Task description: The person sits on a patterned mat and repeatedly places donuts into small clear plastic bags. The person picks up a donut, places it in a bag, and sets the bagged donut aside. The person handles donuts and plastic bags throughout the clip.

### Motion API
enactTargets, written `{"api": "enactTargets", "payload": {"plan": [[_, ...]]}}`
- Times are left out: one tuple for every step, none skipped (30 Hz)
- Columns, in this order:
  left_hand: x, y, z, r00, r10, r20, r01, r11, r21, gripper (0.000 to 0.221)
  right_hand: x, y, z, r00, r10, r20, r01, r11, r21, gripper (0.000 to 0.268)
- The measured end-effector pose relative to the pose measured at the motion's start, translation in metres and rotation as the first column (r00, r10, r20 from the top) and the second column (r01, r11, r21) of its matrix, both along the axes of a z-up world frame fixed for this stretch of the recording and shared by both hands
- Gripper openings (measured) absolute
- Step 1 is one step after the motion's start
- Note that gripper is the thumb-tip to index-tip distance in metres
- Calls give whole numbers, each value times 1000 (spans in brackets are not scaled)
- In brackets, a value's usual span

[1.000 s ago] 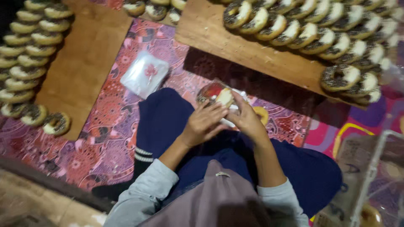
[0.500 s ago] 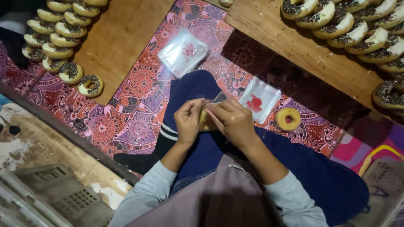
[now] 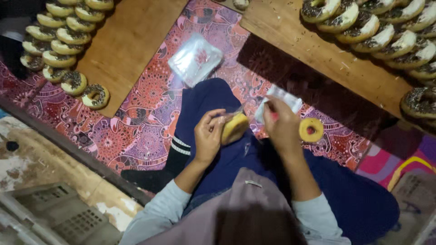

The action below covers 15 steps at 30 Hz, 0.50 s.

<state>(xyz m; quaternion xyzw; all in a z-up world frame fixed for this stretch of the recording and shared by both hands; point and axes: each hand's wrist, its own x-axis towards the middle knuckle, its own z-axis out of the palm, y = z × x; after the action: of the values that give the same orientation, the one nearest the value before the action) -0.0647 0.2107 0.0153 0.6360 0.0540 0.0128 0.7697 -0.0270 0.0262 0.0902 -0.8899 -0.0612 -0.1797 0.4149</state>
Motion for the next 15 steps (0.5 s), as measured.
{"api": "enactTargets", "payload": {"plan": [[-9, 0, -3, 1000, -2, 31, 0, 999, 44, 18, -17, 2, -9, 994, 98, 42, -97, 995, -30, 28], [-15, -2, -7, 998, -5, 63, 0, 996, 87, 18, -31, 4, -19, 977, 196, 80, -191, 979, -63, 29], [-17, -2, -11, 995, -11, 103, -3, 991, 134, 18, -40, 7, -29, 955, 277, 104, -268, 959, -92, 36], [-24, -3, -13, 1000, -5, 22, 2, 991, 131, 19, -49, 10, -37, 926, 356, 126, -342, 932, -122, 43], [-19, -5, -14, 999, 5, -32, -1, 992, 127, 19, -42, 12, -44, 883, 437, 168, -412, 896, -164, 49], [-14, -5, -14, 996, 13, -86, -3, 992, 123, 19, -39, 14, -48, 888, 440, 130, -414, 891, -188, 48], [-13, -4, -13, 998, -8, -56, 18, 982, 188, 18, -31, 12, -51, 892, 443, 85, -420, 884, -206, 47], [-11, -4, -13, 999, -31, -27, 37, 967, 252, 17, -24, 12, -55, 895, 445, 40, -426, 876, -225, 46], [-17, -3, -11, 998, -59, -14, 61, 947, 315, 17, -23, 8, -57, 910, 415, 5, -406, 892, -198, 45], [-20, -2, -9, 996, -83, 29, 67, 929, 365, 17, -13, 3, -60, 922, 385, -30, -385, 907, -172, 43], [-23, -1, -6, 991, -115, 71, 76, 909, 410, 17, -14, -5, -63, 935, 348, -67, -355, 922, -152, 42], [-26, -2, -1, 982, -150, 113, 83, 887, 454, 18, -2, -20, -65, 958, 140, -251, -167, 982, -89, 39], [-24, -5, 5, 992, -65, 111, 28, 950, 310, 19, 8, -29, -68, 905, -56, -422, 31, 997, -67, 36], [-26, -8, 12, 995, 18, 95, -33, 987, 158, 19, -1, -44, -69, 808, -150, -569, 47, 980, -192, 30], [-19, -10, 20, 991, 102, 81, -103, 995, 8, 20, 14, -55, -72, 695, -248, -675, 39, 950, -309, 28]]}}
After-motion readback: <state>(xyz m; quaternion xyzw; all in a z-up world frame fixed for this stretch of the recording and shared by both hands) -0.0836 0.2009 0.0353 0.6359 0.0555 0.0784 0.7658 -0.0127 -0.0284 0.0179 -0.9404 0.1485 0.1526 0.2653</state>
